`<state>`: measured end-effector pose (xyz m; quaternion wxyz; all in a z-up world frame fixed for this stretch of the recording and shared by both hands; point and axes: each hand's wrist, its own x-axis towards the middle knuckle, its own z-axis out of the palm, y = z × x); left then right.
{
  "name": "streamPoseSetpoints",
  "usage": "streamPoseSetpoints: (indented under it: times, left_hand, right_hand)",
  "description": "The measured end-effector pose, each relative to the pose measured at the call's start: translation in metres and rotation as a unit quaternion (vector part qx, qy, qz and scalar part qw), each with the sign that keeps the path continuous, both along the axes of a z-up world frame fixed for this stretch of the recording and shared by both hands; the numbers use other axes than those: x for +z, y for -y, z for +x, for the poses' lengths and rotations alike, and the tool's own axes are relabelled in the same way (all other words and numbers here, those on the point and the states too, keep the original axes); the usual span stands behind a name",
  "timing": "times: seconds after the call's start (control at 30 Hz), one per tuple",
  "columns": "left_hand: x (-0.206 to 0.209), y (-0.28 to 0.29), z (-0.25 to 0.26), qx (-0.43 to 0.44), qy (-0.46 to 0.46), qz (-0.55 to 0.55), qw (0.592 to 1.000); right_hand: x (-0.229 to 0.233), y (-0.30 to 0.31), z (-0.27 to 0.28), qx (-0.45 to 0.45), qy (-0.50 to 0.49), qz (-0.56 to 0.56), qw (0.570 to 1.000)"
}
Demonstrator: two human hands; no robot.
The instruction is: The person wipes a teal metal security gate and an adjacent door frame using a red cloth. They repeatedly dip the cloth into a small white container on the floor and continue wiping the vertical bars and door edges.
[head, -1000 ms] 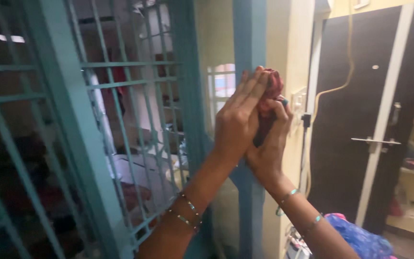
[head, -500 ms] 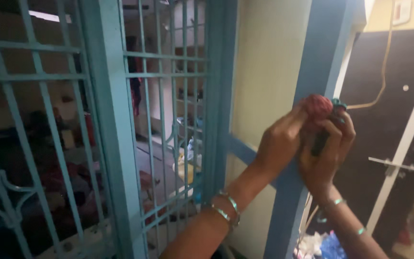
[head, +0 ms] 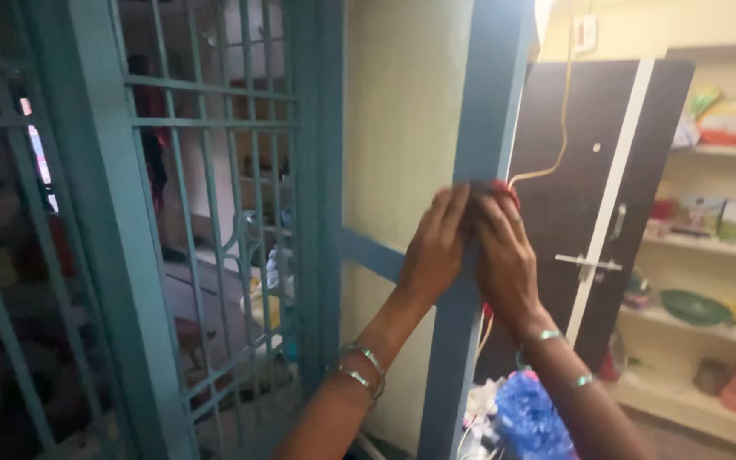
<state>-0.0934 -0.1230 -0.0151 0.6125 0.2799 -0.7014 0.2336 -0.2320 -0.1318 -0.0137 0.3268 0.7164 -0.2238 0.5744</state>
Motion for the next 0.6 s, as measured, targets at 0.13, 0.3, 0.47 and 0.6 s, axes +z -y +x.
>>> streamPoseSetpoints:
  times: [0.13,0.3,0.47,0.6]
  left_hand:
    - [-0.058,0.029,0.001,0.056,0.091,0.045,0.993]
    - [-0.126,0.061,-0.007,0.167,0.191,-0.023,0.967]
    - [-0.138,0.097,-0.021,0.183,0.186,0.046,0.964]
    - [-0.124,0.113,-0.032,0.179,0.147,0.041,0.972]
  right_hand:
    - [-0.056,0.018,-0.018,0.002,-0.025,0.023,0.999]
    - [-0.127,0.033,-0.045,-0.061,-0.093,0.090,0.990]
    - [-0.130,0.057,-0.068,-0.095,-0.158,0.099,0.978]
    - [-0.101,0.079,-0.083,-0.132,-0.221,0.104,0.961]
